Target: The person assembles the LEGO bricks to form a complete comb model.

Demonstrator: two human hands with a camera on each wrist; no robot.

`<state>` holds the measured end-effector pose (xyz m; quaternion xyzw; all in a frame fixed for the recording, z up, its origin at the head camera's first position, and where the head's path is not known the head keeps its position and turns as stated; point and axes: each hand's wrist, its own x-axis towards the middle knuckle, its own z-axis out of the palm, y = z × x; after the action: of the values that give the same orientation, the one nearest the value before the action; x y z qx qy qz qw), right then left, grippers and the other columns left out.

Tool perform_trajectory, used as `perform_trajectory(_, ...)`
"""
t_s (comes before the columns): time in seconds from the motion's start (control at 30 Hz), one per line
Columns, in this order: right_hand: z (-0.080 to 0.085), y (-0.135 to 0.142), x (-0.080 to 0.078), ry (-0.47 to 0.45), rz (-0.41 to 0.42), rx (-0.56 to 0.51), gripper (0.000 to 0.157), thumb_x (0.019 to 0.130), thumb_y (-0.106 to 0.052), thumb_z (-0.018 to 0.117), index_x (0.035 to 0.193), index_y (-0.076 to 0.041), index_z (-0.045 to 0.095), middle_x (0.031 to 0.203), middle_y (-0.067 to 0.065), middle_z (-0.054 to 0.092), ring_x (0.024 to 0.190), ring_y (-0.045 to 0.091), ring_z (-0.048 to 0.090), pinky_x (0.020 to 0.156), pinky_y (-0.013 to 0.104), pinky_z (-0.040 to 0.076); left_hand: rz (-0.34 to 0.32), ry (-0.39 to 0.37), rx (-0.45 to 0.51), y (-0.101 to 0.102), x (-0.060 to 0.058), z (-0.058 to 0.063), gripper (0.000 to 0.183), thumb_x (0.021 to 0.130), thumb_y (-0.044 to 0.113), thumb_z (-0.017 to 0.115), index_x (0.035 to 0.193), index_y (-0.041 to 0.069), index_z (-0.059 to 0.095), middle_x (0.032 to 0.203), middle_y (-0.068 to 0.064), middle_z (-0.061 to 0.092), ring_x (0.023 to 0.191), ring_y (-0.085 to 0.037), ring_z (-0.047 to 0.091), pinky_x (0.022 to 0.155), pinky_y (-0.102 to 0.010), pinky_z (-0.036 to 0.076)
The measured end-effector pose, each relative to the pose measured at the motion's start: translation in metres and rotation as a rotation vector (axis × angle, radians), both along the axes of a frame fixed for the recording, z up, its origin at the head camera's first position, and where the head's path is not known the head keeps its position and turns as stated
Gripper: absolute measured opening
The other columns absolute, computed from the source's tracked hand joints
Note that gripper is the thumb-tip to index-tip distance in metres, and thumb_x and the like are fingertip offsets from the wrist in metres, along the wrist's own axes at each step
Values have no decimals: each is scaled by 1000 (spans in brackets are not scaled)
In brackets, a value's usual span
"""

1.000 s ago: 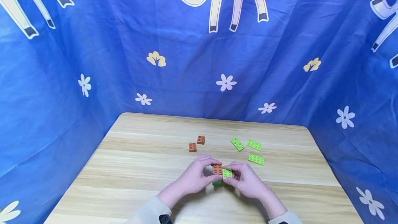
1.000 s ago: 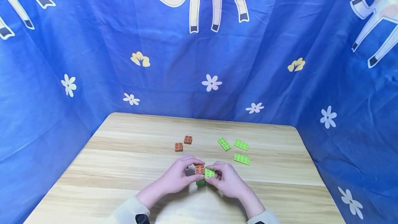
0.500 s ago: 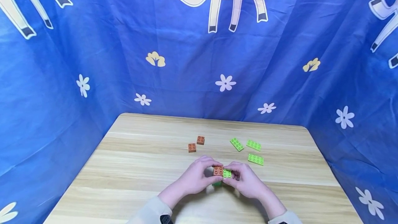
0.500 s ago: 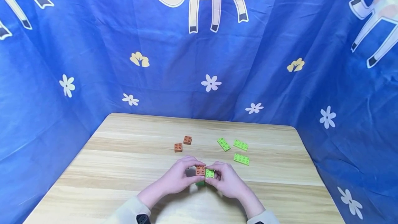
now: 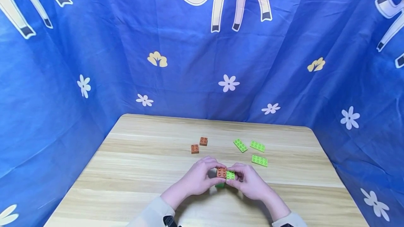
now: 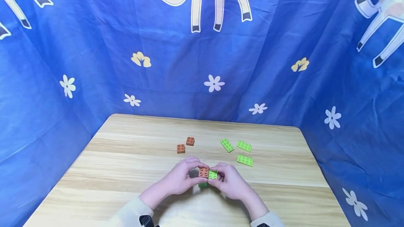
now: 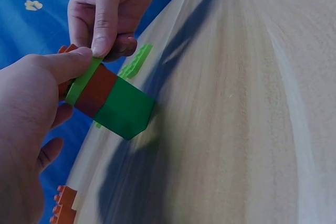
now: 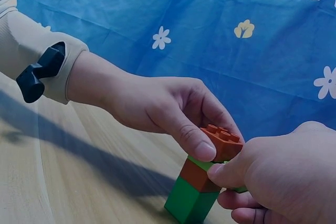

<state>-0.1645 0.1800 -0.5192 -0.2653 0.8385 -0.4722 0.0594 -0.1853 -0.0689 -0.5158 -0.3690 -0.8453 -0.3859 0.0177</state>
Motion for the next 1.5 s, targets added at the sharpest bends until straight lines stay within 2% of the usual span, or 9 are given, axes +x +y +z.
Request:
perform_trajectory(0.3,0,-1,0,10,4,-4,37,94,-17,81,129,-6,74,100,-6,69,77,9,59,64,24,52,22,47,-3,0,1,0,39,91,39,84,125,21,75,108,18,69,105,-6,63,99,-39,51)
perform_trajectory(0.47,0,0,0,-11,-4,9,37,94,-18,81,129,-8,75,100,-7,69,77,9,59,64,25,52,39,3,-21,2,2,1,40,91,40,85,125,22,76,108,19,68,104,-9,66,102,-42,50)
perform_trajectory(0.67,0,1,0,6,6,-2,35,95,-17,81,128,-7,75,98,-4,68,77,10,58,64,24,52,48,-34,-22,3,2,0,40,92,40,84,127,23,75,110,20,68,107,-5,63,101,-40,51)
perform_trajectory(1.0,0,1,0,32,3,16,36,96,-24,81,129,-10,75,97,-7,68,75,8,57,62,24,51,85,-63,48,5,5,-4,51,91,53,81,130,21,74,121,16,70,119,-11,62,107,-43,49)
perform_trajectory(1.23,1,1,0,26,14,16,34,96,-21,81,129,-15,76,96,-8,68,74,7,56,61,23,49,107,-84,76,5,4,-4,41,90,50,83,122,24,78,111,18,69,111,-8,62,102,-41,51)
perform_trajectory(1.5,0,0,3,18,-4,23,37,95,-20,81,130,-9,75,95,-9,67,74,7,57,62,25,51,130,-149,68,8,4,1,34,87,46,86,115,27,80,103,24,68,105,-7,63,99,-42,49)
